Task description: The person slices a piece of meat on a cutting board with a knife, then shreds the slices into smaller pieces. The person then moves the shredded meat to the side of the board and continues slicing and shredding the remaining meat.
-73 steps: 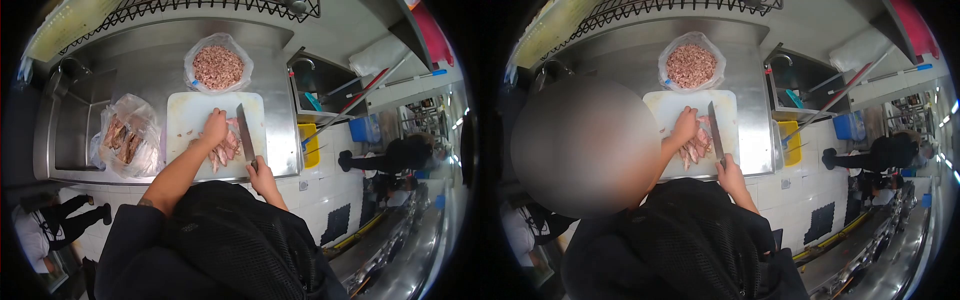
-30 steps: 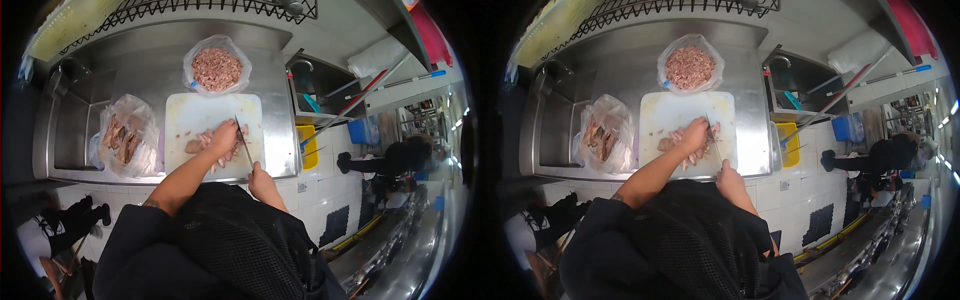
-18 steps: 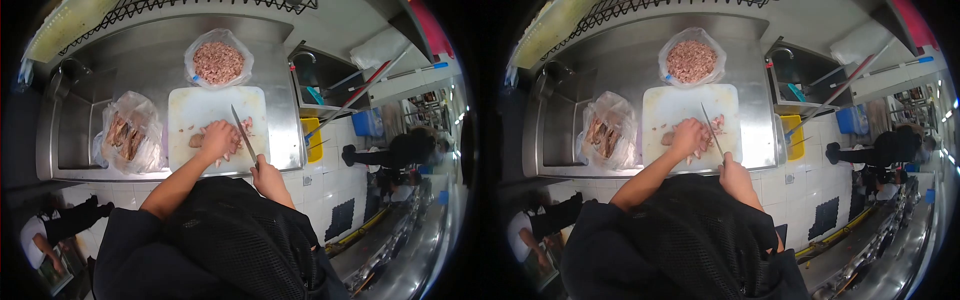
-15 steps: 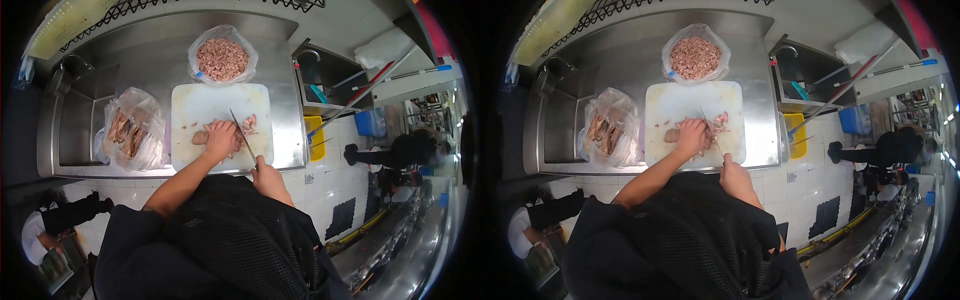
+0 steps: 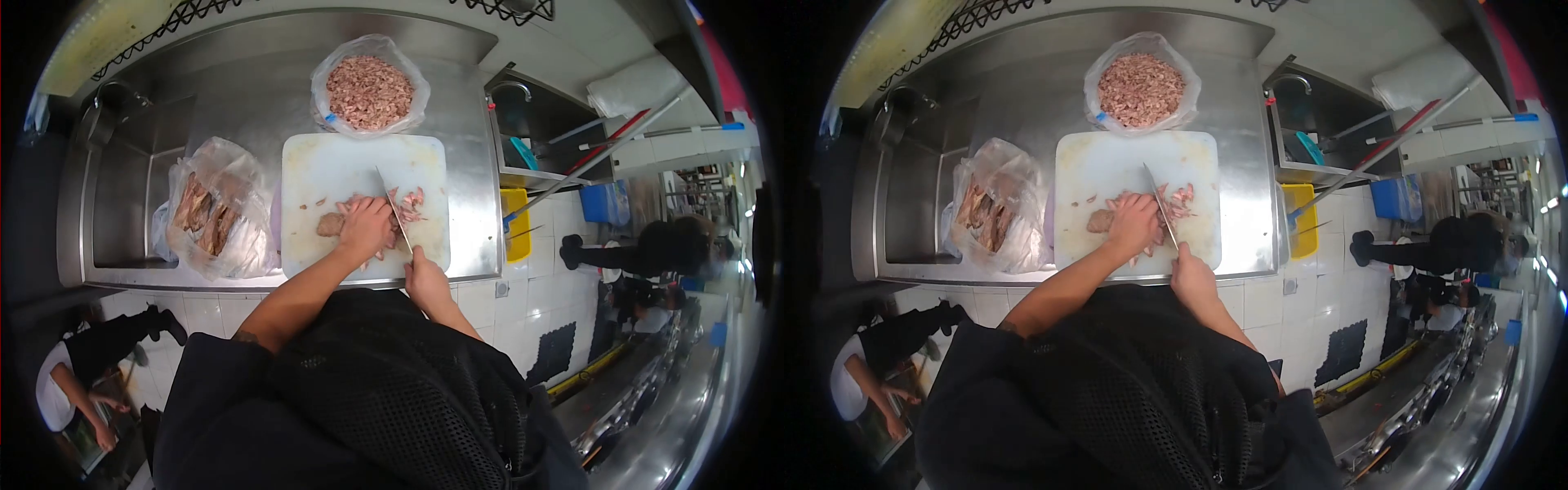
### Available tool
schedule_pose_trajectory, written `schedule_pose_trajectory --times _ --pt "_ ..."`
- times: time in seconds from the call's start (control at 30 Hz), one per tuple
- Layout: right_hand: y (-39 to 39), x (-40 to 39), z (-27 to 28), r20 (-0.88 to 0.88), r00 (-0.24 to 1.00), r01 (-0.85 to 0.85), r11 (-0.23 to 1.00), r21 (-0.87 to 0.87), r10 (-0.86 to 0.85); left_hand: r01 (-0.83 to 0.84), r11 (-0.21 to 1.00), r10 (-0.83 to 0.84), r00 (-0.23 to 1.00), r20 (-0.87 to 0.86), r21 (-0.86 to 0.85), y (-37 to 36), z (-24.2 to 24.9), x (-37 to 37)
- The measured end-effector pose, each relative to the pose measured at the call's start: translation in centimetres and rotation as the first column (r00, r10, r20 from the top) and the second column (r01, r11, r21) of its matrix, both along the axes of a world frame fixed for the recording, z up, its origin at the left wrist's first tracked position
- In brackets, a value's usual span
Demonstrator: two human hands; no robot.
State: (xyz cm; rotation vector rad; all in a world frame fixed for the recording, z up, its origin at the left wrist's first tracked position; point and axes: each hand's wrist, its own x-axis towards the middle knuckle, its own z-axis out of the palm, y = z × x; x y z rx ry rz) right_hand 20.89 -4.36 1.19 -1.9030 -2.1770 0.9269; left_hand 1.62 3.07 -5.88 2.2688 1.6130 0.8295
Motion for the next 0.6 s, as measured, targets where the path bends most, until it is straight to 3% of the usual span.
schedule_pose_trajectory --times 0.1,0.2,0.27,0.47,0.6 --pt "2.9 -0.6 -1.3 -0.023 1.000 0.020 0.999 0.034 -0.019 0.017 1.000 -0.017 1.000 -0.008 0.005 -0.1 0.1 -0.1" --pt "5.1 0.7 -1.9 -0.180 0.984 -0.002 0.998 0.055 0.012 0.010 0.998 -0.011 1.000 0.016 0.057 -0.2 -0.1 -0.1" --pt "5.1 1.8 -2.0 -0.304 0.951 0.046 0.999 -0.020 -0.050 0.014 0.998 -0.015 1.000 0.017 0.054 -0.4 -0.4 -0.1" --pt "4.4 0.1 -2.3 -0.211 0.978 0.027 0.992 0.123 -0.001 -0.015 0.999 0.014 1.000 0.017 0.041 -0.4 0.2 0.0" --pt "4.0 -0.2 3.5 -0.080 0.996 -0.028 0.999 0.037 0.031 -0.029 0.996 0.025 0.998 0.051 0.079 -0.4 0.0 0.0"
